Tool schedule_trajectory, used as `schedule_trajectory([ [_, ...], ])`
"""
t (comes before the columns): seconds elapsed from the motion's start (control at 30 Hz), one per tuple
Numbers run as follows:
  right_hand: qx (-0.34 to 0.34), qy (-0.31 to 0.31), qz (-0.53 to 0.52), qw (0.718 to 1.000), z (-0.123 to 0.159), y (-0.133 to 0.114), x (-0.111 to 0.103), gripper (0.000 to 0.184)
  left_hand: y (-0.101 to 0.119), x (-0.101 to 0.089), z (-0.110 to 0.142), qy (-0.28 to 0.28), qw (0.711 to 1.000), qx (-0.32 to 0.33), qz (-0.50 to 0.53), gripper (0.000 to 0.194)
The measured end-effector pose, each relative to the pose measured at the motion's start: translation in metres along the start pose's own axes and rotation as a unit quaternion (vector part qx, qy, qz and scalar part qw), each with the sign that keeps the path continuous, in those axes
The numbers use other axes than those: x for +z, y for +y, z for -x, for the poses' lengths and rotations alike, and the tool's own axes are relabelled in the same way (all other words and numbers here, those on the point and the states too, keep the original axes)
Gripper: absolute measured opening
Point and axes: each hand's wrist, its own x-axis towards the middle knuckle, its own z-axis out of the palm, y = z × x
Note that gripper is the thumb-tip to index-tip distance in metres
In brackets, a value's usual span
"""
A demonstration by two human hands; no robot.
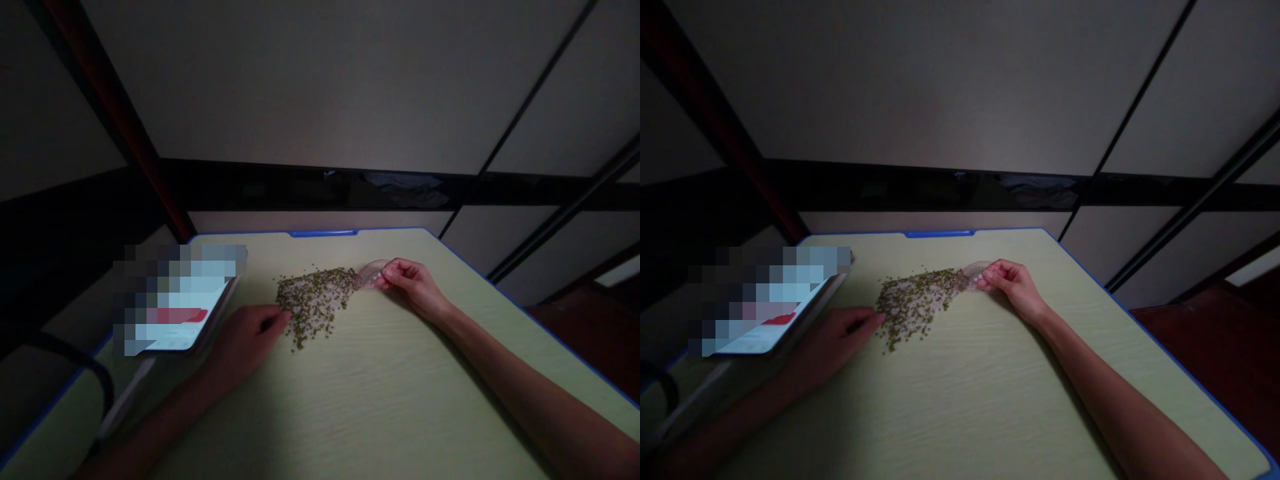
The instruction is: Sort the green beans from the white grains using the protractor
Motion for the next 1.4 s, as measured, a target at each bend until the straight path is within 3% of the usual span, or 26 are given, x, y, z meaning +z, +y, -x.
schedule_trajectory([
  [0.2,-0.029,0.037,0.017,0.999,-0.0046,0.0013,-0.0092,0.029,0.0014,-0.0010,-0.0008,0.003,1.000,-0.005,-0.006,0.036],
  [0.4,-0.027,-0.020,0.085,0.996,0.0004,-0.0028,-0.0010,0.029,0.0032,-0.0009,-0.0014,-0.003,1.000,-0.009,-0.005,0.036],
  [0.93,-0.038,-0.068,0.147,0.986,-0.0002,-0.0019,-0.0034,0.027,0.0044,-0.0011,-0.0010,0.003,1.000,-0.004,-0.016,0.036],
  [1.4,-0.033,-0.093,0.140,0.985,0.0005,-0.0016,-0.0018,0.018,0.0031,-0.0011,-0.0006,-0.005,1.000,-0.005,-0.022,0.038],
])
